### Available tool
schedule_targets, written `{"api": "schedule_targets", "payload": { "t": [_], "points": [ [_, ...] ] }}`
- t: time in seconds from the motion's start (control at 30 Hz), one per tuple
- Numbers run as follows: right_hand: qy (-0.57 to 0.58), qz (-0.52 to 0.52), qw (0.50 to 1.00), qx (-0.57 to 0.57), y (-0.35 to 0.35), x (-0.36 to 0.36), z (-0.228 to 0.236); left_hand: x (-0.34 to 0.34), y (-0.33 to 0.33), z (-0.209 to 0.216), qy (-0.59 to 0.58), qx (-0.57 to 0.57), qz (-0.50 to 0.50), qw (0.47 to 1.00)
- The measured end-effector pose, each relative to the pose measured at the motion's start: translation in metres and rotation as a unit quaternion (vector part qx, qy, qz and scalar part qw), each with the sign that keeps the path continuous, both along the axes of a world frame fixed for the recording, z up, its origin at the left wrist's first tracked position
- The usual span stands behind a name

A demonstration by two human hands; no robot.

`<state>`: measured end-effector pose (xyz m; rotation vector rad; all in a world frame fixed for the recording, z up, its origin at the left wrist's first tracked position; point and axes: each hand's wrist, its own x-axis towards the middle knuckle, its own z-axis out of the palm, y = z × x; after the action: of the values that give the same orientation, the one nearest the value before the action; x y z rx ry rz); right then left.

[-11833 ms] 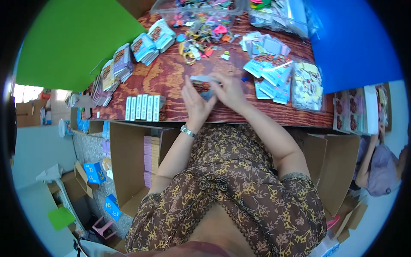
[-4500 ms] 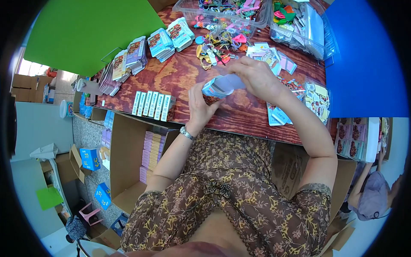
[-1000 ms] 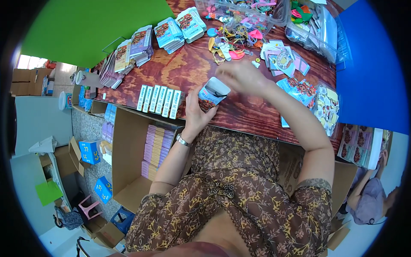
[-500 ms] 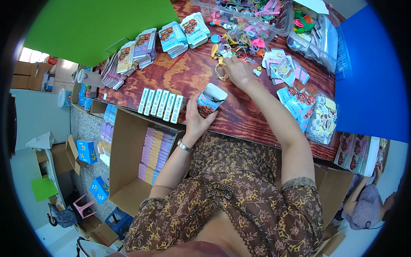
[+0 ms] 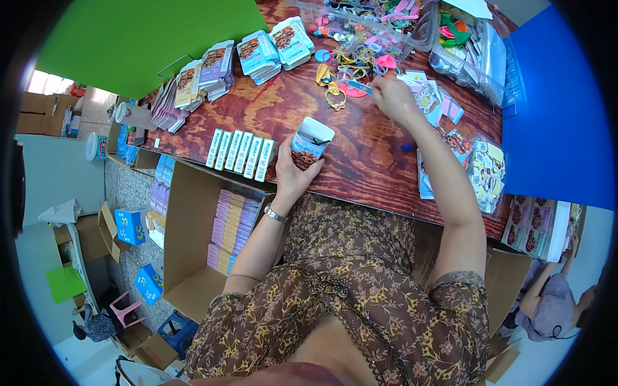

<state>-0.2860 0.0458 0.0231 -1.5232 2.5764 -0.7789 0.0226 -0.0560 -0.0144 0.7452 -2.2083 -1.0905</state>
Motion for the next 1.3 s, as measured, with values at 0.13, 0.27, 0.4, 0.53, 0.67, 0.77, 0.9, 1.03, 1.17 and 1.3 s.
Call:
{"api": "schedule_targets", "payload": {
  "t": [0.13, 0.27, 0.4, 0.53, 0.67, 0.77, 0.9, 1.03, 1.17, 1.3],
  "points": [
    [0.043, 0.046, 0.998, 0.0, 0.022, 0.001, 0.04, -0.004, 0.0, 0.002, 0.01, 0.027, -0.005, 1.0],
    [-0.117, 0.024, 0.992, 0.029, 0.03, 0.006, 0.052, -0.013, 0.003, 0.002, 0.019, 0.057, -0.027, 0.998],
    [-0.239, 0.004, 0.971, 0.012, 0.038, 0.012, 0.051, -0.009, 0.008, 0.001, 0.01, 0.045, -0.034, 0.998],
    [-0.294, -0.014, 0.955, -0.043, 0.037, 0.021, 0.042, -0.009, 0.006, -0.002, 0.011, 0.064, -0.044, 0.997],
    [-0.335, 0.012, 0.942, -0.024, 0.04, 0.029, 0.048, -0.008, 0.006, -0.003, 0.011, 0.069, -0.046, 0.997],
    [-0.366, 0.028, 0.93, -0.023, 0.039, 0.037, 0.055, -0.008, 0.006, -0.004, 0.01, 0.057, -0.043, 0.997],
    [-0.388, 0.024, 0.921, -0.019, 0.038, 0.05, 0.075, -0.007, 0.006, -0.007, 0.008, 0.059, -0.032, 0.998],
    [-0.378, 0.05, 0.925, 0.0, 0.039, 0.062, 0.089, -0.008, 0.006, -0.005, 0.002, 0.058, -0.027, 0.998],
    [-0.37, 0.073, 0.926, 0.001, 0.035, 0.078, 0.1, -0.01, 0.008, -0.003, 0.005, 0.049, -0.022, 0.999],
    [-0.346, 0.087, 0.934, 0.015, 0.033, 0.088, 0.107, -0.014, 0.012, 0.002, 0.022, 0.043, -0.024, 0.999]
  ]
}}
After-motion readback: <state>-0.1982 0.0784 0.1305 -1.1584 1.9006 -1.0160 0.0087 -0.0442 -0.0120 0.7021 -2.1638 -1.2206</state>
